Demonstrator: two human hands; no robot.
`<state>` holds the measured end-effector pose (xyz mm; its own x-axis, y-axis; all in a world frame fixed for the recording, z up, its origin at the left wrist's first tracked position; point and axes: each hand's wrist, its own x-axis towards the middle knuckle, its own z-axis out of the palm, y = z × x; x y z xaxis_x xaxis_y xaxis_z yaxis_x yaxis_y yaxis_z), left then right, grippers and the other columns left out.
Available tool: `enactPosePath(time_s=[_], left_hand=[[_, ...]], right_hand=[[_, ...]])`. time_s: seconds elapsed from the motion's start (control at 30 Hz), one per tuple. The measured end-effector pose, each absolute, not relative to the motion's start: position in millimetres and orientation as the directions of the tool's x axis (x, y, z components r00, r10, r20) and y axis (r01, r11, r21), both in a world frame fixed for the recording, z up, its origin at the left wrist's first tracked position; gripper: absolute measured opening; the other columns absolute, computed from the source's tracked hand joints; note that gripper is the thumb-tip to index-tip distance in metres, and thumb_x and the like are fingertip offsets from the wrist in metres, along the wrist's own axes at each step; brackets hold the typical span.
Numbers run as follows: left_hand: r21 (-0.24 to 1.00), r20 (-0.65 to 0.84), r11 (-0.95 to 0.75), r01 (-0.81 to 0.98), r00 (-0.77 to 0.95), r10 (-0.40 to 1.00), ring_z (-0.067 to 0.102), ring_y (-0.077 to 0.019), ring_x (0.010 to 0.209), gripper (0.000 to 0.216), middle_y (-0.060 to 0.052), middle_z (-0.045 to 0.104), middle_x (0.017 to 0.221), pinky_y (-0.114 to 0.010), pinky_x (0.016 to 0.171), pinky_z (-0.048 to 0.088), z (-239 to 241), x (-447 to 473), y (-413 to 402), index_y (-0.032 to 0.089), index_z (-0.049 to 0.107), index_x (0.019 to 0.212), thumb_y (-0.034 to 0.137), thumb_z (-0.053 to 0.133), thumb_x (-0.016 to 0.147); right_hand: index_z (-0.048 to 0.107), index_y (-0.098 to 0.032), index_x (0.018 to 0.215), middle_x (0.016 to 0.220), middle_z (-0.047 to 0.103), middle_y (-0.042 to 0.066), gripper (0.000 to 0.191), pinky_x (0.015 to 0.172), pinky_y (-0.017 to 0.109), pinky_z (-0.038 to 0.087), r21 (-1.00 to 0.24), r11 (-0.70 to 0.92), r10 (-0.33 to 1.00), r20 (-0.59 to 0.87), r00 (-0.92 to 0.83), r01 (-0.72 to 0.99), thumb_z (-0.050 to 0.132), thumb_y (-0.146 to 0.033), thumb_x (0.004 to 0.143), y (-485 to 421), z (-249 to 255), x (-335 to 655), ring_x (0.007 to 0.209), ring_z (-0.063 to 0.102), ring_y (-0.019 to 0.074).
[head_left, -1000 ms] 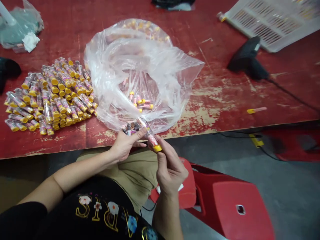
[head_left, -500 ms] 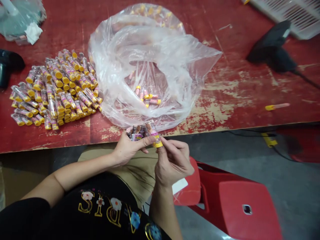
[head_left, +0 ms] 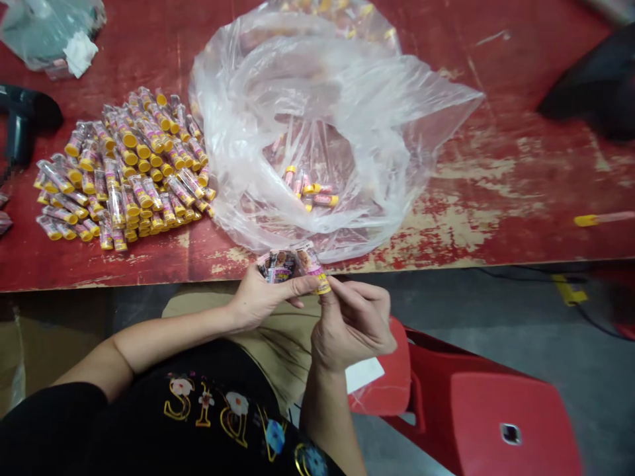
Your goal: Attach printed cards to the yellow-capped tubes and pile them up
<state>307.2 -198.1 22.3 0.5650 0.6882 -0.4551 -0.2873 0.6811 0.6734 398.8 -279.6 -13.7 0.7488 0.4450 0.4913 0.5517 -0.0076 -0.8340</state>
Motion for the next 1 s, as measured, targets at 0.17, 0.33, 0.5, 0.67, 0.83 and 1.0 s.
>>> enactPosePath(time_s=[0.17,0.33,0.5,0.67,0.83,1.0], left_hand=[[0.662,-0.461,0.671,-0.334,0.524,0.716,0.062,-0.0111,0.064,0.052,-0.003,0.069,0.075,-0.022,0.051,0.053,17,294,-191,0.013,0.070,0.077,0.046,0.102,0.052],[0.641,-0.479,0.556,-0.529,0.291,0.828,0.069,-0.0134,0.070,0.056,-0.004,0.075,0.085,-0.021,0.056,0.056,9,264,-168,0.015,0.073,0.090,0.047,0.101,0.055],[0.641,-0.571,0.520,-0.564,0.102,0.814,0.078,-0.0213,0.085,0.038,-0.012,0.080,0.095,-0.025,0.067,0.060,2,217,-157,0.013,0.072,0.103,0.040,0.088,0.081],[0.652,-0.606,0.562,-0.509,0.095,0.790,0.080,-0.0232,0.096,0.028,-0.015,0.081,0.106,-0.026,0.074,0.062,-9,189,-160,0.012,0.069,0.108,0.027,0.082,0.087],[0.551,-0.670,0.686,-0.474,0.238,0.703,0.079,-0.0230,0.102,0.023,-0.014,0.081,0.111,-0.025,0.075,0.063,-17,205,-161,0.013,0.068,0.111,0.019,0.077,0.091],[0.414,-0.691,0.783,-0.463,0.400,0.602,0.079,-0.0209,0.100,0.011,-0.015,0.080,0.112,-0.025,0.076,0.063,-6,251,-152,0.010,0.073,0.102,0.016,0.074,0.094]], right_hand=[[0.085,-0.027,0.099,0.082,0.068,0.002,0.017,0.064,0.030,0.052,-0.850,0.070,0.506,0.482,0.715,0.523,0.086,-0.020,0.083,-269,-18,391,0.073,0.064,0.0147],[0.085,-0.027,0.098,0.082,0.067,0.001,0.013,0.070,0.033,0.055,-0.867,0.202,0.634,0.470,0.614,0.456,0.082,-0.021,0.087,-205,-24,374,0.077,0.065,0.0162],[0.082,-0.019,0.095,0.081,0.064,0.001,0.012,0.068,0.028,0.055,-0.829,0.286,0.729,0.514,0.452,0.480,0.072,-0.025,0.095,-99,-31,330,0.073,0.063,0.0128],[0.073,-0.018,0.127,0.120,0.068,0.008,0.035,0.089,0.028,0.056,-0.765,0.110,0.905,0.341,0.255,0.635,0.050,-0.031,0.105,-78,-38,369,0.104,0.067,0.0143],[0.070,-0.016,0.084,0.092,0.066,0.012,0.010,0.107,0.059,0.045,-0.705,-0.247,0.846,0.178,0.502,0.665,0.062,-0.011,0.080,-118,-52,496,0.103,0.062,0.0304],[0.061,-0.020,0.081,0.085,0.063,0.009,0.013,0.108,0.060,0.043,-0.746,-0.271,0.855,0.104,0.508,0.608,0.072,-0.021,0.074,-136,-67,538,0.097,0.061,0.0303]])
